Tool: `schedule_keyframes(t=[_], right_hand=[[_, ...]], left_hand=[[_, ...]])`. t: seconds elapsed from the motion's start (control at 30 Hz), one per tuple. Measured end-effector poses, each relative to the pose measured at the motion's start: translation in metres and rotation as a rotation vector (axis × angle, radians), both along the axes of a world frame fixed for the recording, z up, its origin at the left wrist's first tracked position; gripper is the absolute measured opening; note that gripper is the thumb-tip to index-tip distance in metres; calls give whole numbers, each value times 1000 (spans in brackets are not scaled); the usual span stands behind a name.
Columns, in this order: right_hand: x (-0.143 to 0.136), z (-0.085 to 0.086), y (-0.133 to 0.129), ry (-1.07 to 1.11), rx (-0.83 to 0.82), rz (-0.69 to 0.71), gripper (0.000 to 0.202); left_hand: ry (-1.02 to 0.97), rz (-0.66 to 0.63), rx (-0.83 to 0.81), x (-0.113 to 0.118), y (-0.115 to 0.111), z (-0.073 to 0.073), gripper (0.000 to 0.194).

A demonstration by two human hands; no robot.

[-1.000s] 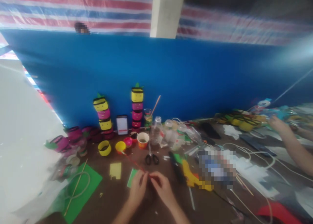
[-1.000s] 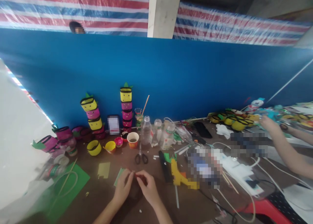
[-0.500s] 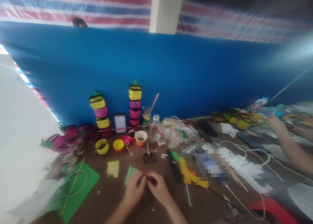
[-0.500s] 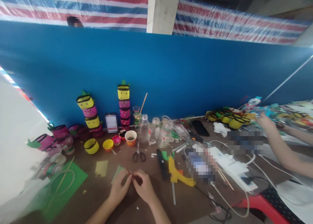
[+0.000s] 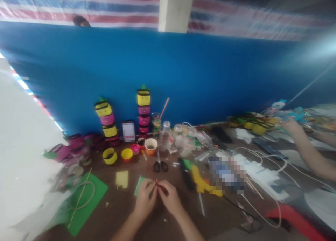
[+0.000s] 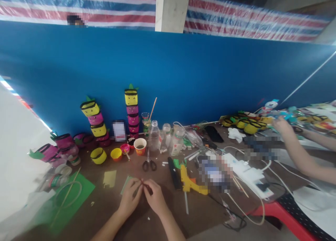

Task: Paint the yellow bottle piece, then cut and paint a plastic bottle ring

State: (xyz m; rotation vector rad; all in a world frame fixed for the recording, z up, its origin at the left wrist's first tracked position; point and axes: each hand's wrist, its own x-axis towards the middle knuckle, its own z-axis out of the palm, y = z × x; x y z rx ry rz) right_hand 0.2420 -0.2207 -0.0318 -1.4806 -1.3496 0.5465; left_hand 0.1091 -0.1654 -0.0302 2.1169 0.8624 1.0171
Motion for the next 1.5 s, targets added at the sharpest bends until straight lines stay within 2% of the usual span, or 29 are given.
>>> schedule_keyframes(t=[0.17,0.27,0.4,0.47,0.5,0.6,0.7,0.9,1.1,1.27,1.5], right_hand=[[1,-2,2,9,4,-14,17],[2,-5,4,16,-8,-40,19],[5,-11,7,20,-35,-74,22],[6,-14,8,20,-45,-81,24],[7,-16,9,20,-50,-83,25],[9,-20,11,17,-63,-89,27],[10,-23,12,9,-77,-94,29],[9,-21,11,-11,-110,-93,26],[5,-10,11,-9,-170,25,21],[5,-7,10,-14,-195,45,21],[1,2,6,-59,-215,38,17]], left_hand=[[41,-1,73,-3,-2,4,28],[77,78,129,-16,15,12,32],[42,393,141,-44,75,38,31],[125,496,105,-52,113,54,33],[243,498,91,-54,131,62,31],[368,485,99,-47,178,79,26],[525,435,108,-35,204,85,20],[826,199,254,-31,216,89,28],[989,-30,449,-39,226,95,26],[1045,-74,547,-41,235,100,33],[1029,-33,588,-33,232,116,31]])
